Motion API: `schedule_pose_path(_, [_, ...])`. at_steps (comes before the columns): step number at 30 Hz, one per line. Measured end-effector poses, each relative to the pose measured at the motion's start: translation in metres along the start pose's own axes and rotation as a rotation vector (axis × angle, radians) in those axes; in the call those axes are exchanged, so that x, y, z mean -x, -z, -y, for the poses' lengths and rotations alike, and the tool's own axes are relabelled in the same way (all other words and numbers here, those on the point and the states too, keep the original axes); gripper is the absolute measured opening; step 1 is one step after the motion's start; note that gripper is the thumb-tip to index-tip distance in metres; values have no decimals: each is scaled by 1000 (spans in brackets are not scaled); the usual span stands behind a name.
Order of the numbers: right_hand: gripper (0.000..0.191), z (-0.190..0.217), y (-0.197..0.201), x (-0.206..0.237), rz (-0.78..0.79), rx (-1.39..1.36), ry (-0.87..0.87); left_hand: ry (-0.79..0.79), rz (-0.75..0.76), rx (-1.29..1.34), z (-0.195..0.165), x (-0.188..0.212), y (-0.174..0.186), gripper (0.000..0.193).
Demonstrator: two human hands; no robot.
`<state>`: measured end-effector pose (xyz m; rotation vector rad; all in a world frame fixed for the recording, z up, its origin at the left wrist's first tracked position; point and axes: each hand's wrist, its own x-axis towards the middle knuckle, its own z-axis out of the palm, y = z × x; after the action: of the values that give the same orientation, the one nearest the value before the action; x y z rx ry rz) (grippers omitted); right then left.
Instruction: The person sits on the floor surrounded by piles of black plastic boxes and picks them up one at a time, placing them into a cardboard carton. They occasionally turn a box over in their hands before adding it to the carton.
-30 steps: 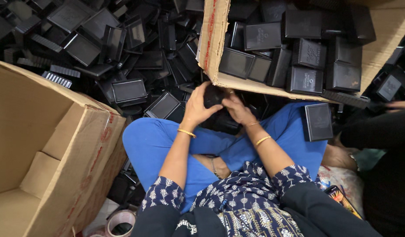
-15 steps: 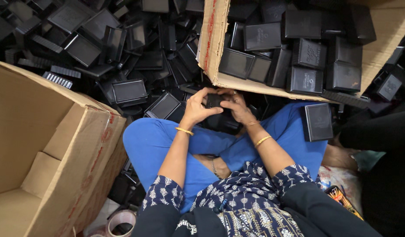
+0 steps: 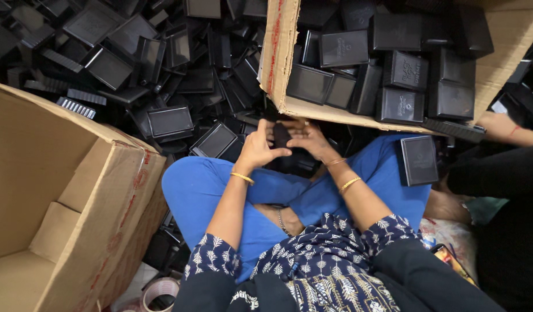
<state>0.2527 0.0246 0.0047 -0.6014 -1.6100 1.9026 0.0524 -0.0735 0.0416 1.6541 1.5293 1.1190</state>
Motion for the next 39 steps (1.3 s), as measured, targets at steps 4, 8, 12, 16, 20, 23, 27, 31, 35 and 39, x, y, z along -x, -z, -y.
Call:
schedule_pose_path(4, [82, 2, 1, 1, 50, 40, 16, -38, 13, -25, 6, 3, -2, 85])
schedule_pose_path(8, [84, 1, 1, 0, 54, 102, 20, -43, 15, 5, 9, 3, -5, 84])
schedule_pose_path(12, [67, -2, 2, -2, -10, 129, -17, -13, -26, 102, 10, 5, -8, 84])
schedule_pose_path(16, [68, -8, 4, -2, -8, 208, 111, -64, -16, 185, 12, 6, -8, 85])
schedule_pose_path(20, [60, -20, -6, -6, -194, 351, 168, -123, -79, 203, 11, 2, -8, 80])
schedule_pose_path(23, [55, -26, -15, -8, -403, 315, 214, -108, -138, 139, 8, 1, -12, 71])
schedule_pose_path(27, [53, -21, -15, -3, -472, 561, 115, -80, -175, -85, 7, 2, -17, 61])
schedule_pose_path(31, [46, -9, -5, 0, -321, 748, 290, -36, -200, -37, 13, -1, -11, 53])
schedule_pose_path(35, [42, -2, -3, -1, -245, 598, 262, -157, -197, -9, 13, -4, -7, 51])
schedule_pose_path(39, [36, 2, -7, 3, -246, 777, 352, -136, -233, -25, 6, -3, -7, 40])
